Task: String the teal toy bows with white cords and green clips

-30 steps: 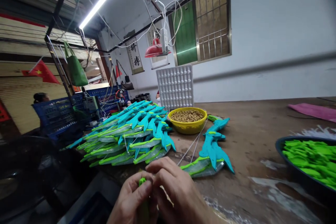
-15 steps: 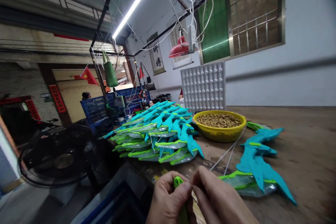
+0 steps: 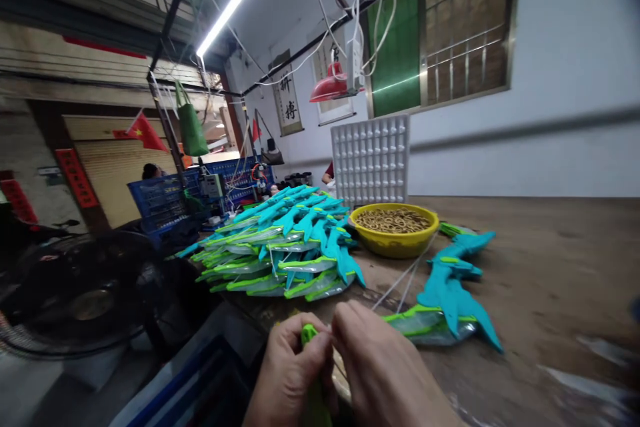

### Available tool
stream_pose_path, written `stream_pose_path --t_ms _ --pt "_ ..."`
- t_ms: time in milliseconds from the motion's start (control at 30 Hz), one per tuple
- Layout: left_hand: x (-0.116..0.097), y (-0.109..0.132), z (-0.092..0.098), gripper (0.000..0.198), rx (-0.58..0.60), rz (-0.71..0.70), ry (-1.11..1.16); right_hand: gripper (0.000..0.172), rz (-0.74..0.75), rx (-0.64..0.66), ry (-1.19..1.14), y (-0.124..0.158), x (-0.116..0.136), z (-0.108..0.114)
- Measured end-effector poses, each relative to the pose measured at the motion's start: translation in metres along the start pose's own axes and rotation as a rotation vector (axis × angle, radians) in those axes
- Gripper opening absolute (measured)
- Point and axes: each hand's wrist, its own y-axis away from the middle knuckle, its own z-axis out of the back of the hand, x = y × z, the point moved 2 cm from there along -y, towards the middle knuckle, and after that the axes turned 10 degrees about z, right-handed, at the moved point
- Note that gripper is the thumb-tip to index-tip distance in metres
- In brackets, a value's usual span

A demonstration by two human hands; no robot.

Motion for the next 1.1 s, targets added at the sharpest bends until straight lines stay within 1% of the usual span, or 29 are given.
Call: stream_pose_path --t_ms 67,133,233,333,367,400,433,467,567,633,733,833,1000,1100 --pt "-0.003 0.003 0.001 0.045 -0.012 0.015 -0.007 0.021 -0.024 0.0 0.034 -0.004 0.006 0.005" --pt "-0.003 0.004 0.004 0.041 0.012 0.036 0.011 0.02 -0.075 0.024 -0.028 -0.007 0.009 0.009" --pt "-0.001 0.003 0.007 0.034 0.06 0.052 0.039 0.018 -0.225 0.053 -0.281 -0.006 0.006 0.01" --pt "0.0 0.003 0.008 0.032 0.045 0.065 0.081 0.017 -0.413 0.059 -0.63 -0.001 0.004 0.006" --pt "0.0 0.003 0.006 0.032 0.036 0.07 0.097 0.016 -0.441 0.045 -0.716 0.001 0.004 0.003" --pt "0.0 0.003 0.005 0.032 0.027 0.076 0.11 0.015 -0.434 0.016 -0.752 0.003 0.004 0.0" --pt "-0.001 0.004 0.003 0.032 0.022 0.08 0.123 0.017 -0.388 -0.03 -0.729 0.005 0.004 -0.002" --pt "-0.001 0.004 0.002 0.032 0.02 0.088 0.139 0.019 -0.308 -0.094 -0.651 0.007 0.004 -0.005" --pt "-0.002 0.006 -0.001 0.029 0.011 0.116 0.201 0.026 -0.022 -0.31 -0.319 0.012 0.007 -0.012" --pt "-0.001 0.006 -0.001 0.03 0.008 0.124 0.226 0.026 0.073 -0.39 -0.199 0.015 0.009 -0.017" --pt "0.001 0.005 0.0 0.031 0.027 0.1 0.206 0.025 0.085 -0.396 -0.163 0.015 0.01 -0.02" --pt "0.002 0.003 0.001 0.03 0.04 0.085 0.187 0.026 0.092 -0.391 -0.112 0.013 0.01 -0.014" --pt "0.002 0.004 0.0 0.036 0.034 0.097 0.164 0.03 0.262 -0.294 0.215 0.007 0.015 -0.003" --pt "0.002 0.004 0.001 0.038 0.027 0.089 0.16 0.033 0.272 -0.31 0.292 0.002 0.018 -0.003"
